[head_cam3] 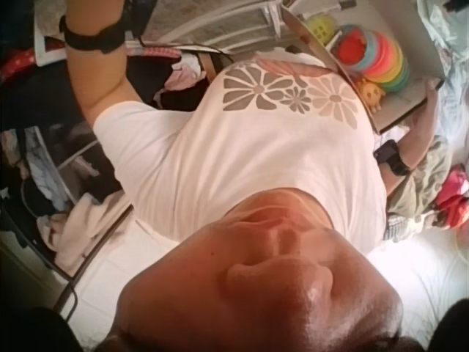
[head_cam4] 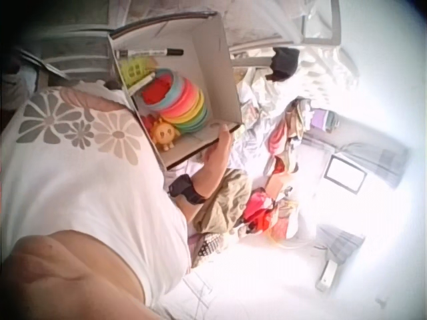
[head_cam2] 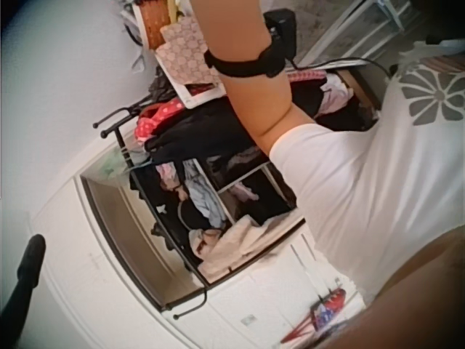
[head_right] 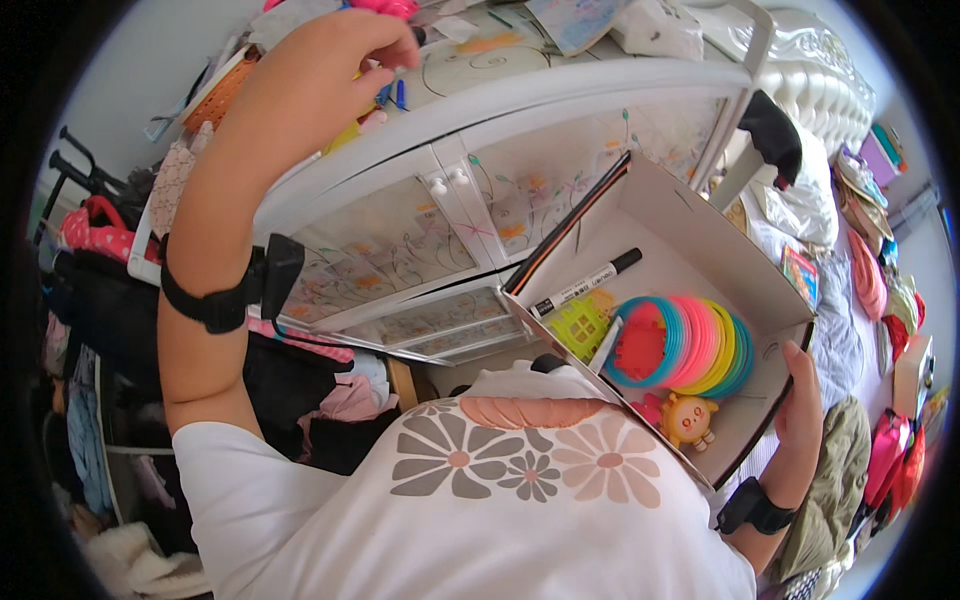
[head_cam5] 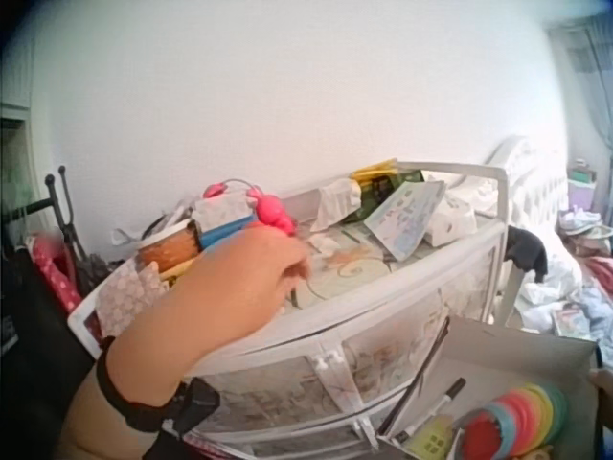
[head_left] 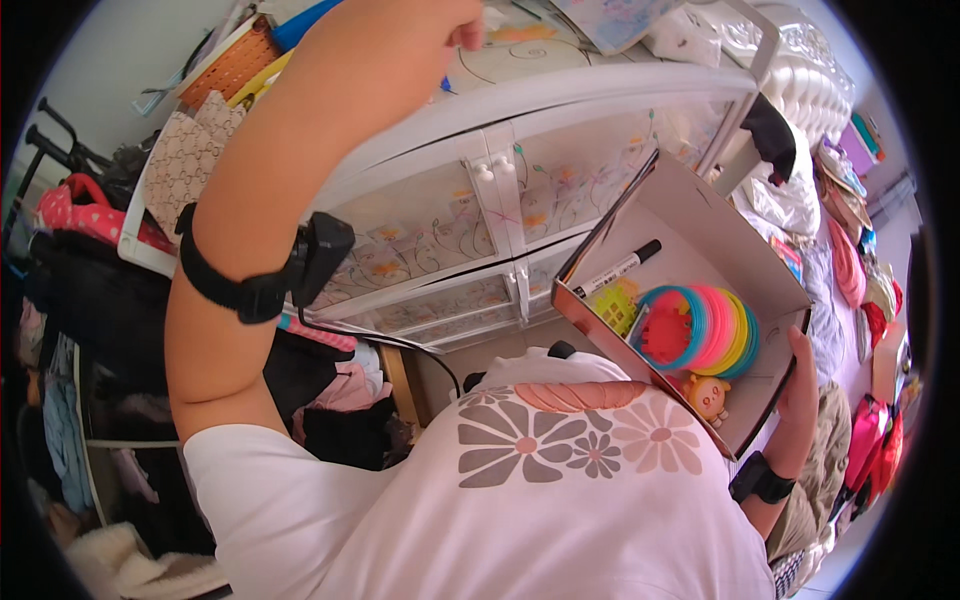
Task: The recorder tidies up a cluttered chest of drawers by sorting toys and stationery into a box.
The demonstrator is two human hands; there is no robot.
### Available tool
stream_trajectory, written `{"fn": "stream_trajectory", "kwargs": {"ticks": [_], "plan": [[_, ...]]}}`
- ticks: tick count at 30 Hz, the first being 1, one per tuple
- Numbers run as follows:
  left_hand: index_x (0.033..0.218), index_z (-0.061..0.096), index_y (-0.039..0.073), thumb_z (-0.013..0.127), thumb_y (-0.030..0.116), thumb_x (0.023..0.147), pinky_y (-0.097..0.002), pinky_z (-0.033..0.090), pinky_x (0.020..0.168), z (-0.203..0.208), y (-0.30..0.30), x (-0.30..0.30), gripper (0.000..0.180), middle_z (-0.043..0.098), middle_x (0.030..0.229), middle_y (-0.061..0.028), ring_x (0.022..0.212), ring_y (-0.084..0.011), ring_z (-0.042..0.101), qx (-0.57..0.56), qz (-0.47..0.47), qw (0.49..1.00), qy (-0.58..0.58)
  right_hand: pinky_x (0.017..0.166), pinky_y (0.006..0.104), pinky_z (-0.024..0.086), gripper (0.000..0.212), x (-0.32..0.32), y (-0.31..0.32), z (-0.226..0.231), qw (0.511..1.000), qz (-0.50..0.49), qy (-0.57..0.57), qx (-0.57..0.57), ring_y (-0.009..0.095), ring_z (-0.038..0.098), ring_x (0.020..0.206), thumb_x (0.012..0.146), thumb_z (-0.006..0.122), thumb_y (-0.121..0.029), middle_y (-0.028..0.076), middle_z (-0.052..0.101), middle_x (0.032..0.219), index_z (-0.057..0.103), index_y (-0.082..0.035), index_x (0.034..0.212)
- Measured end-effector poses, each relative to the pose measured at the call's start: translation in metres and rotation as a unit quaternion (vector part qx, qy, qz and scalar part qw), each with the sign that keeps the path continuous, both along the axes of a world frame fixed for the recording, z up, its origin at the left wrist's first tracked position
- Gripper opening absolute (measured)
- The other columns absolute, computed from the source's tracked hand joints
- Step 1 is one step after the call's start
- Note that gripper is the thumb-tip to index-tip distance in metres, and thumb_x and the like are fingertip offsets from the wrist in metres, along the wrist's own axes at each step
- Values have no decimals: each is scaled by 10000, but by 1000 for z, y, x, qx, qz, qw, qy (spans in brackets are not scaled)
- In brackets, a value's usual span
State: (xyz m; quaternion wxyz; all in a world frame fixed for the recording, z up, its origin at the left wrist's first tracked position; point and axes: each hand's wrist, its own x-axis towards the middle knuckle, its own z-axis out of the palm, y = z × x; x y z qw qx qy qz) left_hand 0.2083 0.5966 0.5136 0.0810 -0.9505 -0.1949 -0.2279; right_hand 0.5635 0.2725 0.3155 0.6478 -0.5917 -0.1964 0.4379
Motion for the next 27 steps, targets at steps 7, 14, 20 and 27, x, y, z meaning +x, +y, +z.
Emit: {"fn": "stream_trajectory", "kwargs": {"ticks": [7,14,20,27], "plan": [[835,670,96,687,294,771,-366,504,645,-8,43,16,209,652,744,-77,690,-256,636,-18,314,929,198,912,331,479,446,59,11,1,997,68,-20,16,190,618,1047,957,529,-327,88,633,1169,524,-4,1265],[891,673,20,561,244,828,-408,515,736,30,8,51,258,650,912,-193,876,-337,643,-157,327,899,246,848,316,490,401,88,4,6,1000,9,-18,-1,165,624,985,941,553,-305,81,636,1119,558,1,1200],[888,590,29,609,177,857,-210,412,435,-6,-25,28,153,631,693,-35,503,-59,538,-446,63,879,-157,927,337,460,454,118,3,-13,997,44,-21,-56,196,606,1057,949,542,-326,92,621,1185,525,-1,1264],[902,568,-7,583,-1,826,-197,431,443,-81,-108,31,78,615,708,-52,512,-61,543,-673,-81,665,-313,956,339,440,488,140,-8,-35,998,57,1,-13,197,587,1093,955,526,-356,95,609,1207,509,1,1287]]}}
